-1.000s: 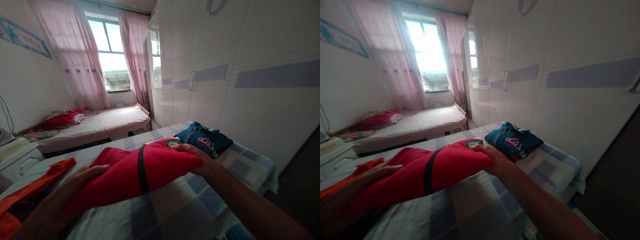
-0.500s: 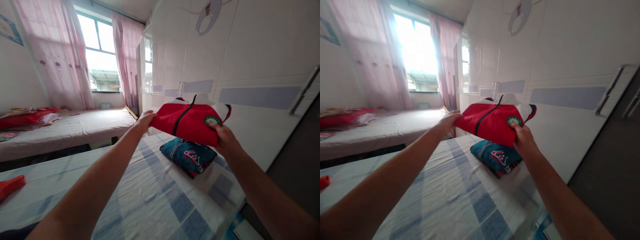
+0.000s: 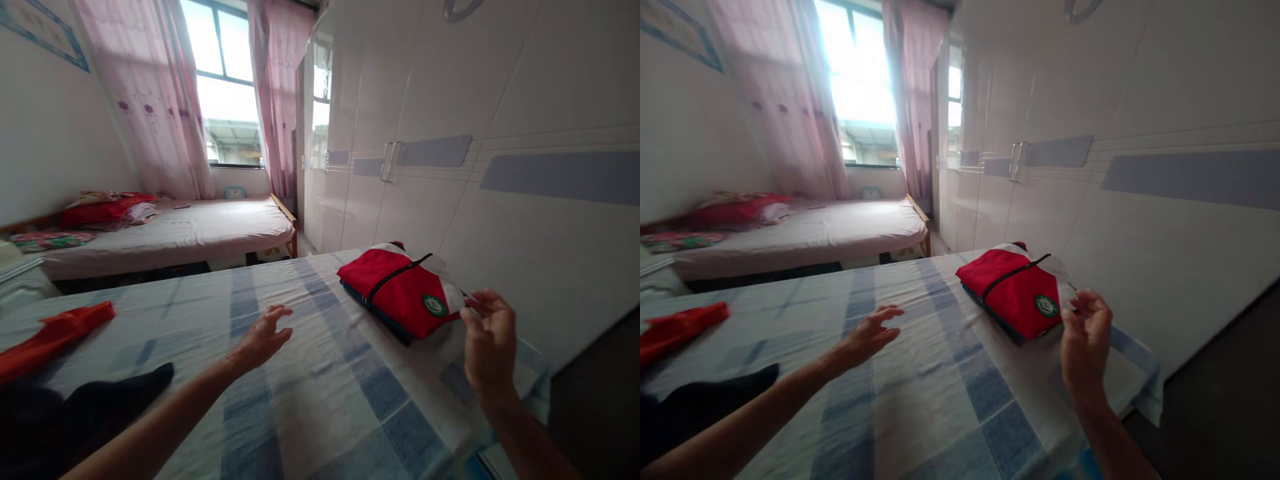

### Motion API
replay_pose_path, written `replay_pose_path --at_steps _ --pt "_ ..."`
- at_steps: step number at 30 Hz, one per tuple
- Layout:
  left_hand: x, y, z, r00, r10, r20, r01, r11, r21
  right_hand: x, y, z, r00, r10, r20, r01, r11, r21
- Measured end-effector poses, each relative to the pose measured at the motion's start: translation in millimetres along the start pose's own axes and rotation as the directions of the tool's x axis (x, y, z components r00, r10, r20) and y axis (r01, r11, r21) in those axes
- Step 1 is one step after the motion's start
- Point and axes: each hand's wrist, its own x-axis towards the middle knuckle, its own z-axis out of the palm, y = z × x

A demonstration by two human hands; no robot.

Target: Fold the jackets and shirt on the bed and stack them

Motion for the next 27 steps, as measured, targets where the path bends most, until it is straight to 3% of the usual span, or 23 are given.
replay_pose_path --at_steps 2,4,8,11,13,15,18,21,24,27 --pt "-27.9 -8.6 -19.0 0.999 -0.016 -0.032 0.018 0.998 0.063 -18.2 -23.7 26.7 0.976 -0.082 0.2 0.071 0.996 0.062" --pt "-54.1 -16.5 -37.1 0.996 -0.042 -0.078 0.052 0.99 0.131 -40.4 -41.1 57.2 0.911 -0.047 0.41 0.005 0.995 0.103" --pt "-100.4 -37.1 -82.7 0.971 -0.096 -0.218 0.155 0.95 0.272 -85.0 -44.5 114.8 0.672 0.093 0.735 -0.157 0.987 0.019" --pt "-138.7 -52.7 -128.2 0.914 -0.11 -0.39 0.267 0.889 0.373 -111.5 -24.2 144.2 0.539 0.157 0.828 -0.152 0.984 -0.088" --pt "-168.6 -59.9 -159.8 0.856 -0.092 -0.509 0.339 0.844 0.416 -123.7 -7.2 154.3 0.515 0.19 0.836 -0.111 0.982 -0.155" --pt "-200.9 -65.4 -189.2 0.79 -0.051 -0.61 0.407 0.788 0.462 -131.5 6.7 157.8 0.531 0.174 0.829 -0.018 0.981 -0.194" --pt "-247.1 -73.9 -224.3 0.691 -0.022 -0.723 0.585 0.605 0.541 -137.3 16.0 156.0 0.537 0.06 0.842 0.178 0.967 -0.182" --pt "-278.8 -85.2 -244.3 0.602 -0.144 -0.785 0.753 0.429 0.499 -139.6 14.5 153.4 0.498 -0.05 0.866 0.347 0.926 -0.146" --pt "-291.0 -96.9 -250.8 0.558 -0.248 -0.792 0.8 0.412 0.435 -141.2 12.1 153.0 0.442 -0.122 0.889 0.482 0.868 -0.121" --pt "-291.4 -105.5 -254.5 0.487 -0.238 -0.84 0.825 0.443 0.352 -142.6 13.5 153.3 0.398 -0.187 0.898 0.576 0.813 -0.086"
